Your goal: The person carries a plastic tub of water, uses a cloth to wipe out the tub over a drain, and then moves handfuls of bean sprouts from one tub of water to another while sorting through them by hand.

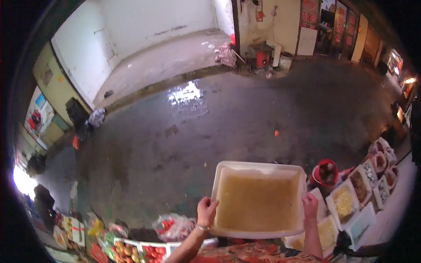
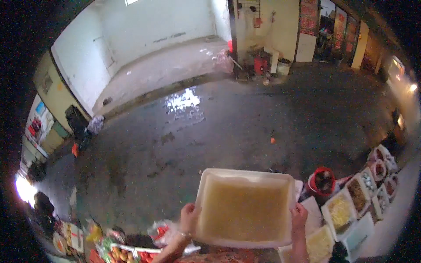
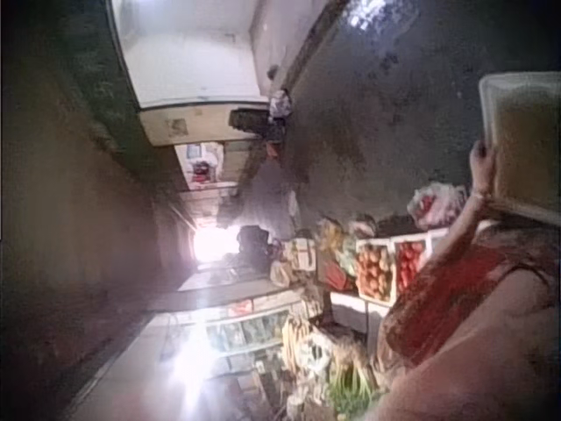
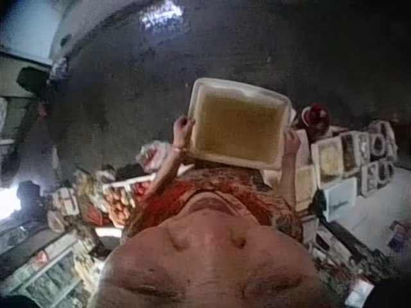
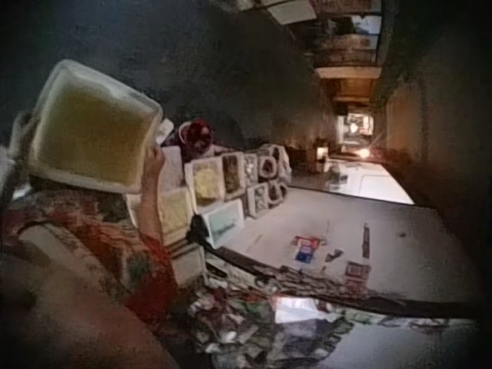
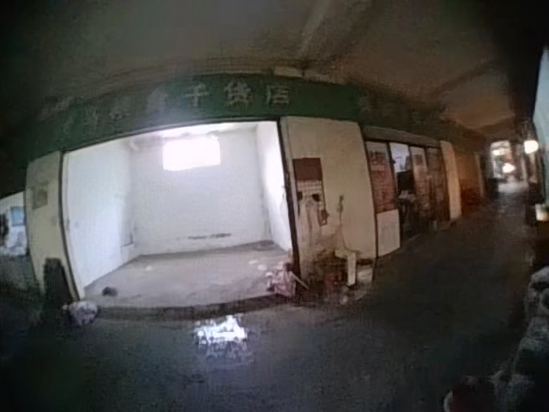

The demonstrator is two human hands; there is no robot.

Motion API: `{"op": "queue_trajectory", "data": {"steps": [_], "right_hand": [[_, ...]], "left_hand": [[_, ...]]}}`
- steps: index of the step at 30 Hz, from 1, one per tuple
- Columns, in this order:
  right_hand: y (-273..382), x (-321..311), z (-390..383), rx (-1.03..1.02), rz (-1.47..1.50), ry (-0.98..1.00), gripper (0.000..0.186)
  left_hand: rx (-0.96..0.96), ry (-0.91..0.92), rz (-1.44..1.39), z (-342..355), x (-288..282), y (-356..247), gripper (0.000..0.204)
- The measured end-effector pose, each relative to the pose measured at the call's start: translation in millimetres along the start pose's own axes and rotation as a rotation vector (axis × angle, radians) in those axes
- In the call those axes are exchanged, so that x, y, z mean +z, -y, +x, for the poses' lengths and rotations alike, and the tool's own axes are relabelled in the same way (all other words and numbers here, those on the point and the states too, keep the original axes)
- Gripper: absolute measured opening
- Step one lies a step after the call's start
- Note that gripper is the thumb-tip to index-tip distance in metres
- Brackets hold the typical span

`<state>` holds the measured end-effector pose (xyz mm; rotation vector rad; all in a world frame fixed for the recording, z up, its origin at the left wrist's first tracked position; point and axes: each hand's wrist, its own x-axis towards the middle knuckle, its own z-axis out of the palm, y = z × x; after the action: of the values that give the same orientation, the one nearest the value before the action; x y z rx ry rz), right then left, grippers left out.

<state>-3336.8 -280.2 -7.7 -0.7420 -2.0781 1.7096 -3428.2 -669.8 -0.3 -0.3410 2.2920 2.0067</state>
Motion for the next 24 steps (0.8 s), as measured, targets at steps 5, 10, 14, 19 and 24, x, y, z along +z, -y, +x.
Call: {"op": "queue_trajectory", "data": {"steps": [5,10,14,19,24], "right_hand": [[45,79,93,0.066,0.051,0.029,0.024],[80,190,198,0.161,0.223,0.070,0.027],[48,237,296,0.104,0.077,0.025,0.028],[73,304,382,0.177,0.240,-0.038,0.028],[82,349,493,0.156,0.242,-0.090,0.030]], "left_hand": [[0.010,-0.057,-0.020,110,4,-53,0.016],[0.023,-0.074,0.059,251,-3,-86,0.016],[0.071,-0.049,0.021,359,16,-123,0.016],[0.008,0.026,0.157,506,42,-154,0.016],[0.005,0.067,0.110,644,87,-172,0.016]]}}
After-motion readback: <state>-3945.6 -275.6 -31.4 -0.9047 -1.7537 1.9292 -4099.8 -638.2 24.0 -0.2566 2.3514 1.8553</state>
